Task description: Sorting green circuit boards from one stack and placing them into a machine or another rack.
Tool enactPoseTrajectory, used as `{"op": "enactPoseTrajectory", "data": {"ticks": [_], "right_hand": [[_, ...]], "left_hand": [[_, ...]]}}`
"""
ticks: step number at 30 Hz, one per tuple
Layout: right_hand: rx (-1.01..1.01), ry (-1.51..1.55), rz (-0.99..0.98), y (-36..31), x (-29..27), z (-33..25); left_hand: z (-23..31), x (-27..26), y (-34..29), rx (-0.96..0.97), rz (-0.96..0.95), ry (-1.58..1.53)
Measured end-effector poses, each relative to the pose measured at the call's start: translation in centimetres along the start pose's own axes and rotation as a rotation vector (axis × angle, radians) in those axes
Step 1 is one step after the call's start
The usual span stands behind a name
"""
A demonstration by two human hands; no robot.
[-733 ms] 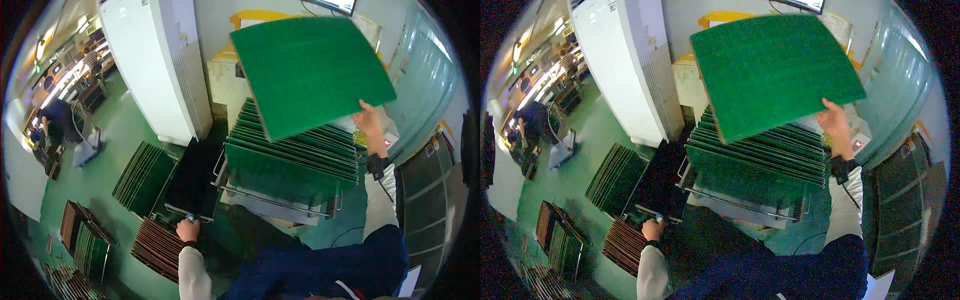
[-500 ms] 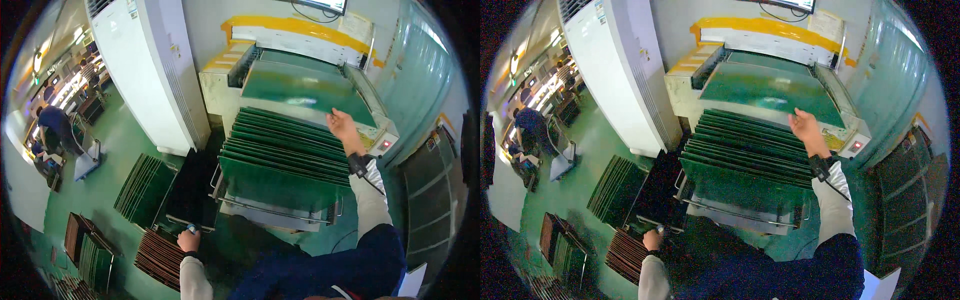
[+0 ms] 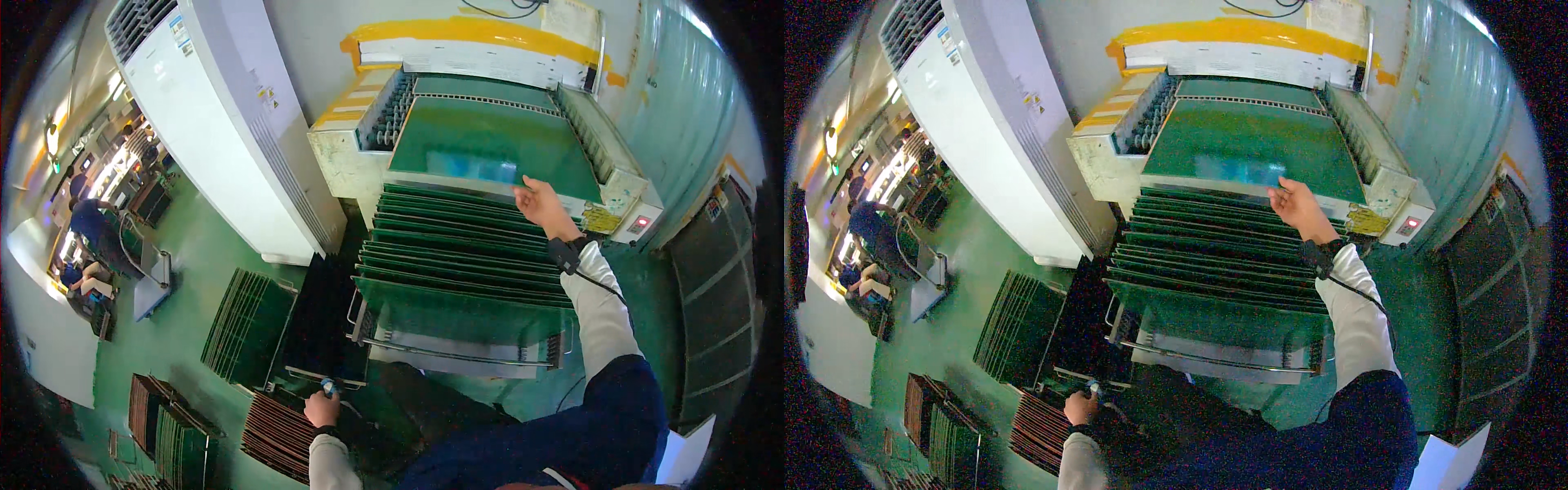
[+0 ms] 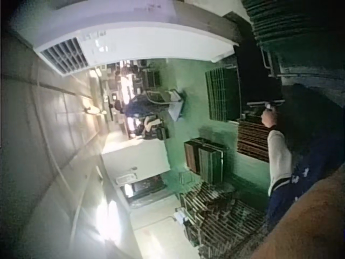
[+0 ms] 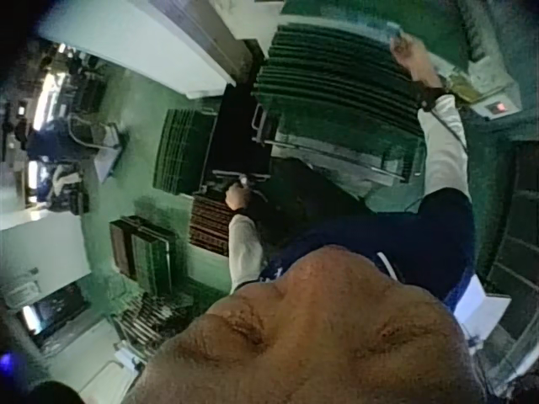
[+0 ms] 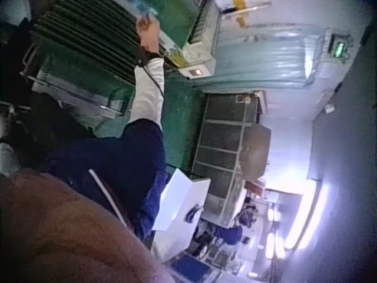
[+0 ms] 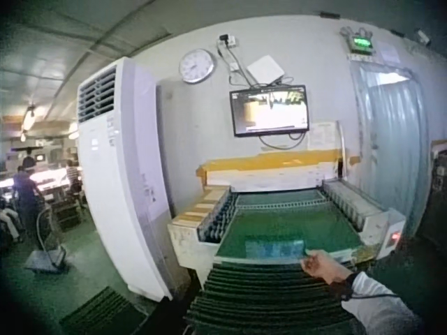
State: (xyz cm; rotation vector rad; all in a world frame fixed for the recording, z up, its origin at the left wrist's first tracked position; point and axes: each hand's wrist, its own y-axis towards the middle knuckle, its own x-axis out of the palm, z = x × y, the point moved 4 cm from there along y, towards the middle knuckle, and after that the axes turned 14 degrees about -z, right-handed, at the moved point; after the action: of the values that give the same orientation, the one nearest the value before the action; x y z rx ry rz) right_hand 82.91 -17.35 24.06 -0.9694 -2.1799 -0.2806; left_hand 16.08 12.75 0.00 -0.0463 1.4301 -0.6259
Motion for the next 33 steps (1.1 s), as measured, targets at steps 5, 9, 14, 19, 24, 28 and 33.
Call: {"op": "enactPoseTrajectory", "data": {"ticks": [5,9,14,19,24,28,33], "right_hand": [[-0.022,-0.033,0.018,1.2,0.8,0.0],[-0.034,-0.027,0.027,2.3,0.7,0.0],[0.0,-0.007,-0.016,3.1,-0.8,-0.1],[0.001,-0.021,0.018,3.4,-0.2,-0.2],[-0.007,-0.039,0.026,3.4,-0.2,-0.7],[-0.024,-0.041,0.03,4.2,-0.7,-0.8],[-0.049,-0.088,0.035,4.3,-0.7,-1.3]], "left_hand": [[0.8,-0.5,-0.4,0.006,0.019,0.049],[1.5,-1.4,-1.1,0.017,0.005,0.045],[2.1,-1.6,-1.3,0.023,-0.002,0.058],[1.8,-1.3,-1.2,0.021,0.076,0.053],[2.3,-1.8,-1.7,0.072,0.128,0.025],[1.3,-1.2,-1.0,0.052,0.033,0.008],[1.5,-2.0,-1.6,0.04,0.064,0.015]]}}
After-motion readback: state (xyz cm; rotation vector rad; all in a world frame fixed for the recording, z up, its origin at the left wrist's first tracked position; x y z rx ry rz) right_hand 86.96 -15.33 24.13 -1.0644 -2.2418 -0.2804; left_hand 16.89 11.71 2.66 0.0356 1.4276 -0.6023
